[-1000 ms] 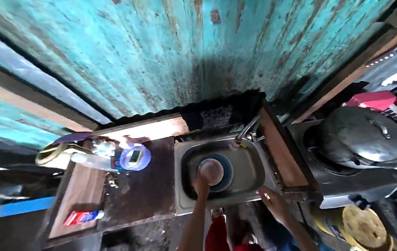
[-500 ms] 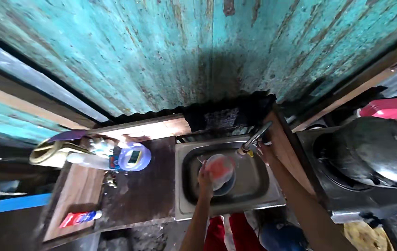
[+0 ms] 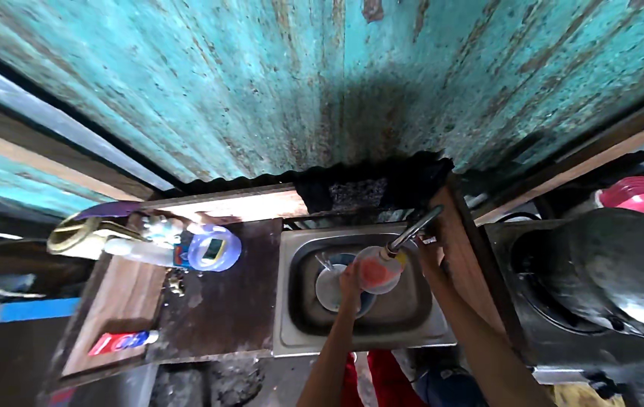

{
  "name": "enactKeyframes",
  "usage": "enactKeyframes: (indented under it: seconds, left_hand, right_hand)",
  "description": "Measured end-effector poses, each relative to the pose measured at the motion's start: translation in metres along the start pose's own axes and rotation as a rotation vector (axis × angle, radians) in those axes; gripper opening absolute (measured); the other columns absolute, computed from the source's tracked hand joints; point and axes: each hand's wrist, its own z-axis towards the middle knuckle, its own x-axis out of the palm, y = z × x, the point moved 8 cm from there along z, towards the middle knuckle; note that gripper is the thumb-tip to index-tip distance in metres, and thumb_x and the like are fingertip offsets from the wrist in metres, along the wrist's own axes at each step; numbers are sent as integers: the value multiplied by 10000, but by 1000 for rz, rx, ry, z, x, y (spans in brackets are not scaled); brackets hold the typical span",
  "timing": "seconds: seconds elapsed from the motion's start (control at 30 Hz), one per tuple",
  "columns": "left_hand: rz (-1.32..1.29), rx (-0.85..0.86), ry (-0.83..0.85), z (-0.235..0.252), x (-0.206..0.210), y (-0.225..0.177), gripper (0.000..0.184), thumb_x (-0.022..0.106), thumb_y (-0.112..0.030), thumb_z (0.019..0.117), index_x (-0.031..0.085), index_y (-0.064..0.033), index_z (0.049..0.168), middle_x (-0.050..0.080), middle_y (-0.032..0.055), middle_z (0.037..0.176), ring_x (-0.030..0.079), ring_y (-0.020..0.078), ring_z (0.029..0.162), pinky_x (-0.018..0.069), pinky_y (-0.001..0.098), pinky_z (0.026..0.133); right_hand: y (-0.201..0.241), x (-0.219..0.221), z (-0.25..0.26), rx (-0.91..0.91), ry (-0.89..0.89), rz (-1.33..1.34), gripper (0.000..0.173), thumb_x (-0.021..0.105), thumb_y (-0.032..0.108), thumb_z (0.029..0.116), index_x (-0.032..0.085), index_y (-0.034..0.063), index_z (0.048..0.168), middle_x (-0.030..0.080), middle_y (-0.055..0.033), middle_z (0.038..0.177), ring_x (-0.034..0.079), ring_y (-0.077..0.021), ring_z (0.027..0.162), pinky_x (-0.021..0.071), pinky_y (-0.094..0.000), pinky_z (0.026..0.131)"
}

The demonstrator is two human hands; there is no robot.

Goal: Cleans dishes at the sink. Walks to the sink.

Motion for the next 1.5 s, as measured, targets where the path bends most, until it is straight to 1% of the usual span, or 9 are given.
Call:
enactKeyframes:
  seconds: [0.4, 0.53, 0.77, 0.87, 1.1, 1.27, 1.33, 1.4, 1.5]
  left_hand:
    - [21, 69, -45, -7, -3, -7, 351, 490, -282, 1092, 635, 11, 1219, 612, 95, 866, 556, 137, 699, 499, 311, 631]
    - [86, 124, -64, -8, -9, -9, 396, 467, -282, 1099, 615, 26, 1300, 656, 167, 1003, 585, 186, 802, 515, 371, 724]
    - [143, 117, -52, -3, -4, 3, 493, 386, -351, 1118, 633, 46, 1274, 666, 250, 1130, 642, 309, 997, 525, 502, 887]
    - [111, 52, -12, -12, 14, 12, 489, 380, -352, 1121, 587, 32, 1342, 647, 247, 1182, 632, 308, 1021, 527, 493, 886]
    - [108, 163, 52, -9, -3, -4, 437, 403, -273, 1117, 561, 24, 1397, 649, 231, 1262, 647, 274, 1100, 528, 461, 960]
    - [29, 88, 150, -7, 2, -1, 467, 326, -319, 1130, 565, 24, 1340, 664, 146, 1081, 633, 169, 909, 544, 360, 823]
    - [98, 8, 118, -3, -15, -6, 519, 300, -405, 1125, 575, 3, 1290, 642, 116, 925, 598, 156, 730, 530, 337, 660]
    - [46, -160, 145, -2, -23, -3, 681, 169, -532, 1102, 525, -22, 1379, 641, 208, 1105, 626, 276, 895, 536, 443, 765]
    - [-91, -281, 230, 0, -15, 16, 765, 30, -590, 1066, 328, -103, 1575, 450, 258, 1505, 521, 381, 1296, 446, 539, 1021]
  right_hand:
    - [9, -2, -12, -12, 35, 9, 458, 630, 311, 1025, 627, -51, 1306, 663, -288, 1240, 612, -421, 1219, 439, -550, 1066]
    - [-15, 21, -28, 213, 251, 531, 573, 423, 291, 1118, 255, -17, 1570, 416, -283, 1534, 524, -364, 1337, 470, -463, 1079]
    - [39, 56, -141, -597, 523, -367, 405, 522, 112, 1034, 562, -48, 1405, 557, -262, 1438, 527, -381, 1361, 409, -486, 1163]
    - [35, 89, -135, -440, 572, -424, 529, 574, 138, 1013, 449, -104, 1467, 427, -321, 1525, 387, -441, 1453, 310, -510, 1219]
    - [27, 93, -142, -531, 689, -524, 487, 565, 232, 1024, 538, -48, 1422, 518, -279, 1466, 469, -423, 1397, 372, -567, 1169]
    - [38, 107, -173, -607, 667, -318, 527, 506, 183, 1055, 420, -76, 1506, 417, -295, 1551, 396, -408, 1462, 293, -491, 1236]
    - [29, 103, -196, -791, 756, -541, 466, 475, 211, 1079, 467, 27, 1507, 487, -218, 1526, 512, -377, 1382, 426, -528, 1135]
    - [22, 92, -192, -808, 800, -560, 447, 431, 158, 1092, 480, 154, 1537, 576, -155, 1470, 598, -366, 1296, 476, -566, 1069]
    - [27, 64, -145, -440, 686, 133, 348, 543, 156, 1036, 644, -62, 1288, 681, -241, 1233, 650, -303, 1178, 494, -457, 1069]
